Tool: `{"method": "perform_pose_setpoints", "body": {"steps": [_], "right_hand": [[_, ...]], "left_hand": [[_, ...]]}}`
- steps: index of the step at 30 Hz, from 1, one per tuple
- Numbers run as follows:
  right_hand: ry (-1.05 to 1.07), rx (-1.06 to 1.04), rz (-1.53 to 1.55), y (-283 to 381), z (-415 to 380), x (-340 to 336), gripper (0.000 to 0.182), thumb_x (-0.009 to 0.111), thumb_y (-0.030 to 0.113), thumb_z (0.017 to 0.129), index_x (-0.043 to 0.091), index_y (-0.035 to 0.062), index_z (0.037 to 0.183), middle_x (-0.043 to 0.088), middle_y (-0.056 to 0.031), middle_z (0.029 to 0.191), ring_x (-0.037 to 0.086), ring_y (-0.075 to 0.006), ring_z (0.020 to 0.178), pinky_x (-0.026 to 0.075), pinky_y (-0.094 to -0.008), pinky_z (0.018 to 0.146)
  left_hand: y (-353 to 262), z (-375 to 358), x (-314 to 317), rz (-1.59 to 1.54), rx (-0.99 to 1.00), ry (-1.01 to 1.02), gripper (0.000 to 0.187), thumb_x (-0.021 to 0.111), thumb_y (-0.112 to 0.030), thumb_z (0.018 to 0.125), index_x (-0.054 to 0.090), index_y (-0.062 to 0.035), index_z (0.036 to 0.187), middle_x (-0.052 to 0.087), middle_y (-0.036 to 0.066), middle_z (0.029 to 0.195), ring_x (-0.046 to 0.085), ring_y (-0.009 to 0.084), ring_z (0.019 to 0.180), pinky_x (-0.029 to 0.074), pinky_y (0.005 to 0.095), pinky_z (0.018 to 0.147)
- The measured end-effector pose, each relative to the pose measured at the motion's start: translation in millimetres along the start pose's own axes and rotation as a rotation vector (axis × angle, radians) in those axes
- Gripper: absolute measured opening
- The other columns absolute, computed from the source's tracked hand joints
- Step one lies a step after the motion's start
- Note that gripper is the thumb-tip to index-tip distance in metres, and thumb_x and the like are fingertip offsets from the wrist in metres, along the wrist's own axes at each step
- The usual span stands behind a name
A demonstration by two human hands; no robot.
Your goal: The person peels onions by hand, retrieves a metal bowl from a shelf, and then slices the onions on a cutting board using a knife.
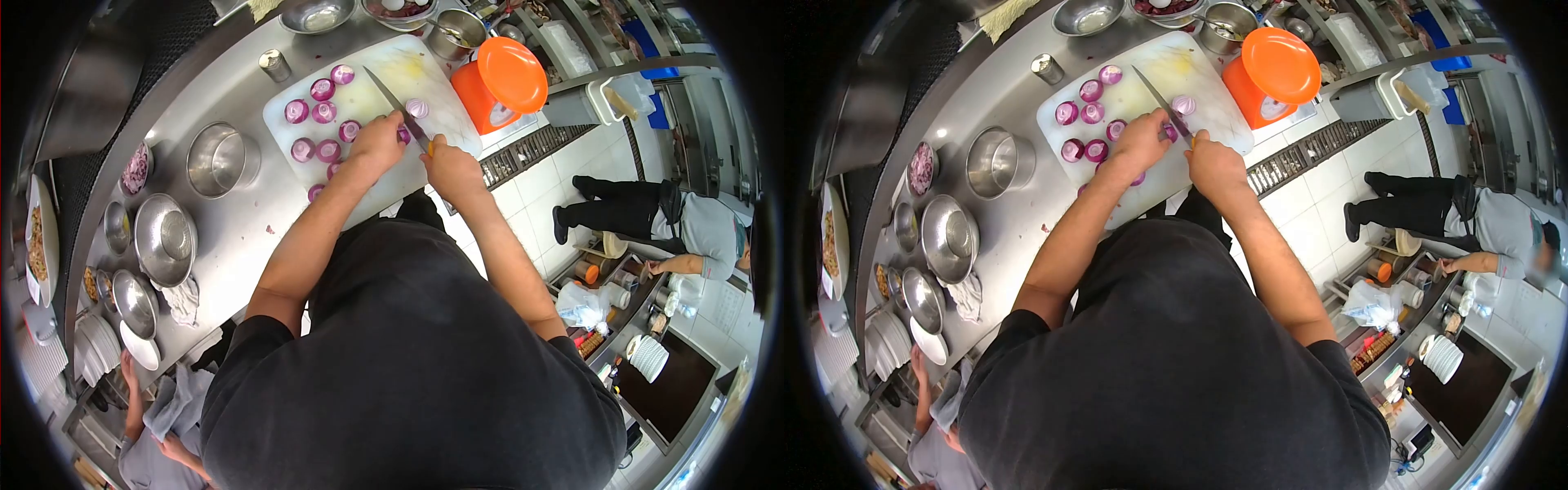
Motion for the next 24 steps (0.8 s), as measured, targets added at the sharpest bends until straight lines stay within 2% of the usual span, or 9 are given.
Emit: {"method": "perform_pose_setpoints", "body": {"steps": [3,8,10,15,21,24], "right_hand": [[0.030,-0.001,-0.045,2.6,-13.2,-7.2,0.038,0.060,0.032,0.107,0.053,-0.0028,0.121,0.076,-0.0263,0.096,0.076,-0.0447,0.091,0.060,-0.0534,0.081],[-0.031,0.022,0.006,0.9,6.0,33.6,0.037,0.059,0.031,0.107,0.053,-0.0025,0.122,0.076,-0.0263,0.096,0.076,-0.0447,0.091,0.060,-0.0528,0.081],[-0.037,-0.004,0.021,-1.5,16.5,37.5,0.037,0.059,0.031,0.107,0.053,-0.0024,0.123,0.077,-0.0262,0.097,0.076,-0.0448,0.092,0.060,-0.0527,0.081],[0.026,-0.054,-0.020,6.3,-2.5,-6.5,0.037,0.059,0.030,0.107,0.052,-0.0027,0.124,0.077,-0.0256,0.096,0.076,-0.0448,0.092,0.060,-0.0529,0.080],[-0.047,0.011,0.036,3.7,8.5,38.4,0.036,0.058,0.029,0.108,0.052,-0.0030,0.123,0.076,-0.0259,0.096,0.076,-0.0446,0.090,0.060,-0.0531,0.079],[-0.035,-0.014,0.007,4.5,12.6,29.4,0.036,0.057,0.029,0.108,0.052,-0.0032,0.122,0.076,-0.0258,0.095,0.076,-0.0444,0.090,0.060,-0.0533,0.079]], "left_hand": [[-1.3,-0.7,-5.6,0.028,0.058,-0.002,0.036,0.079,-0.011,0.087,0.066,-0.0034,0.120,0.070,0.019,0.111,0.071,0.0368,0.101,0.057,0.0479,0.088],[5.5,-1.6,-0.4,-0.042,0.086,-0.047,0.031,0.080,-0.011,0.087,0.068,-0.0020,0.114,0.070,0.017,0.111,0.071,0.0344,0.097,0.057,0.0464,0.086],[7.7,-0.7,1.5,-0.046,0.100,-0.062,0.030,0.080,-0.012,0.087,0.068,-0.0018,0.113,0.071,0.017,0.108,0.071,0.0338,0.095,0.057,0.0459,0.084],[8.7,0.0,1.2,-0.036,0.101,-0.071,0.028,0.080,-0.012,0.088,0.068,-0.0015,0.112,0.073,0.018,0.103,0.073,0.0330,0.093,0.058,0.0456,0.083],[8.4,-2.3,2.1,-0.083,0.084,-0.060,0.024,0.079,-0.013,0.090,0.069,-0.0016,0.109,0.075,0.019,0.102,0.075,0.0331,0.093,0.058,0.0450,0.083],[9.5,-1.3,-2.1,-0.086,0.067,-0.038,0.023,0.079,-0.013,0.091,0.069,-0.0017,0.109,0.077,0.018,0.100,0.076,0.0328,0.093,0.059,0.0444,0.083]]}}
Point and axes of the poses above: each hand's wrist, its own z-axis towards the middle knuckle, its own x-axis out of the palm, y = z × x, the point moved 1 cm from there along z, towards the middle knuckle
